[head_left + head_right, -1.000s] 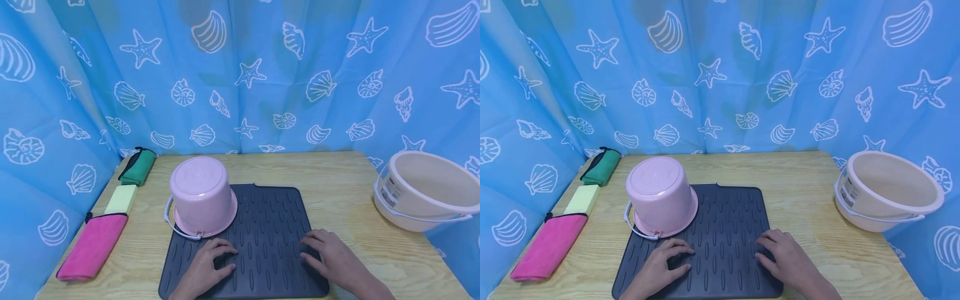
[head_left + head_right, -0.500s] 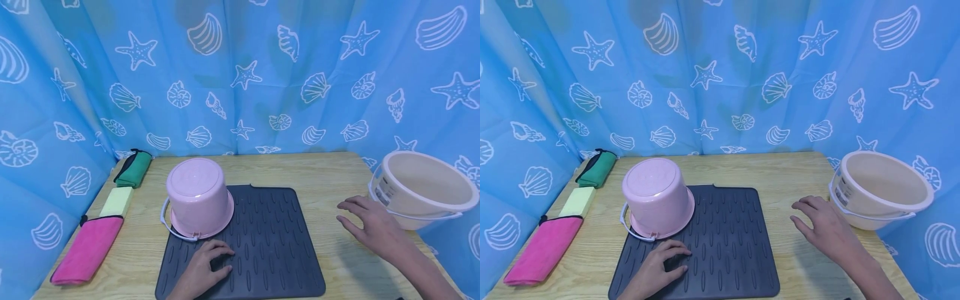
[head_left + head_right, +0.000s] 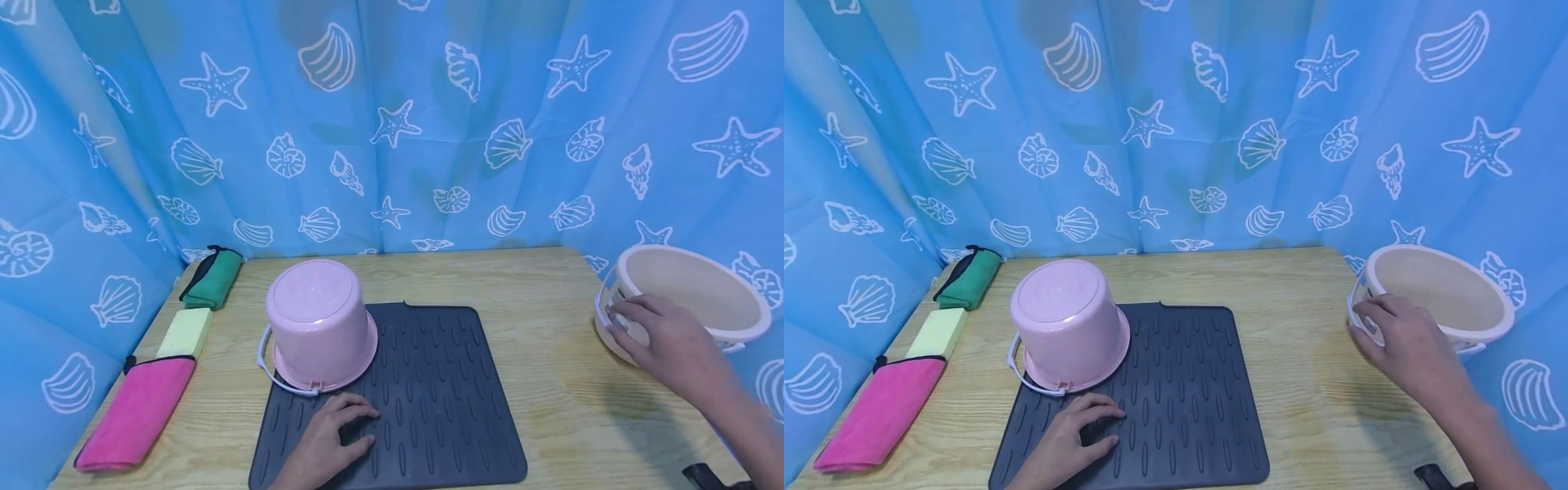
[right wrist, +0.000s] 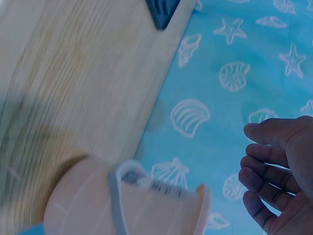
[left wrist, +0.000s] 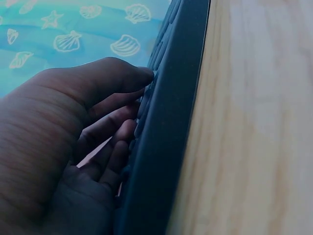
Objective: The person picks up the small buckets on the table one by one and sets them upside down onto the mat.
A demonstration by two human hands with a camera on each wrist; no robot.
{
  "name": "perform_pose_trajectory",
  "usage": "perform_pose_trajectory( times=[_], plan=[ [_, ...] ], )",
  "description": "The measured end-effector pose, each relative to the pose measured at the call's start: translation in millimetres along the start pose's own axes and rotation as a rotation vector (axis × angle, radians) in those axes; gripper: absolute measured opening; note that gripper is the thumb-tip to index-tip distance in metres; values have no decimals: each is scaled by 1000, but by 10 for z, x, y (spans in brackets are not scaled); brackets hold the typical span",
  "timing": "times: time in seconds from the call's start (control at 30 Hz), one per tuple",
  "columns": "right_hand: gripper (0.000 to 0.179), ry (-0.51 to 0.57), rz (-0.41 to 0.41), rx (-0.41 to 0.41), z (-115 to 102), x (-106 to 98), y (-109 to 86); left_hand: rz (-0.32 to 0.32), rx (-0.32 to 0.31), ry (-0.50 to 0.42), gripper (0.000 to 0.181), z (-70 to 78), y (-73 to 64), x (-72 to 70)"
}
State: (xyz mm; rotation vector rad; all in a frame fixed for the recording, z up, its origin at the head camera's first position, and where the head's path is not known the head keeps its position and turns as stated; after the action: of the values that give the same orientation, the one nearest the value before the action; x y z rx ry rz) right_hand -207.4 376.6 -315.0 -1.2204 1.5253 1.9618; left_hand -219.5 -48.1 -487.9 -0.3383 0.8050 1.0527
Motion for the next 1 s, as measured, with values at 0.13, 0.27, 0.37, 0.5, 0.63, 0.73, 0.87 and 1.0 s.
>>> perform_pose_trajectory(
  times=[0.13, 0.27, 0.37, 0.5, 0.63, 0.73, 0.87, 1.0],
  plan=[
    [78, -44, -44, 70, 187, -24, -48, -15, -14, -5, 27, -7, -2, 10],
    [83, -80, -69, 121, 344, -29, -80, -10, -14, -1, 27, -11, -9, 8],
    [95, -118, -66, 140, 423, -47, -91, -5, -12, 2, 27, -17, -13, 1],
    [45, -159, -71, 178, 501, -78, -116, -8, -11, 2, 28, -24, -12, 0],
    [33, -174, -107, 219, 580, -53, -152, -9, -7, 2, 28, -26, -10, -1],
    [35, -185, -136, 233, 635, -17, -185, -7, -3, 6, 28, -26, -11, -1],
    [34, -200, -163, 235, 702, 11, -234, -1, 6, 11, 28, -24, -8, 1],
    [32, -208, -181, 244, 762, 25, -275, 4, 14, 12, 28, -21, -6, 4]
  ],
)
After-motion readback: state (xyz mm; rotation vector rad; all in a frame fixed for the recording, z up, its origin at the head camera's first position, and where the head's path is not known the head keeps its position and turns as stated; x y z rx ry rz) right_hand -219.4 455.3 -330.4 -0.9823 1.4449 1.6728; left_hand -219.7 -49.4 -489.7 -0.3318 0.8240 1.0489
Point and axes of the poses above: each hand's wrist, its own y-axis towards the middle knuckle, its own x-axis out of the palm, z = x × y, the point moved 9 cm from there along y, towards the middle knuckle, and after that the axes turned 1 degree about -x, right-handed, at the moved point
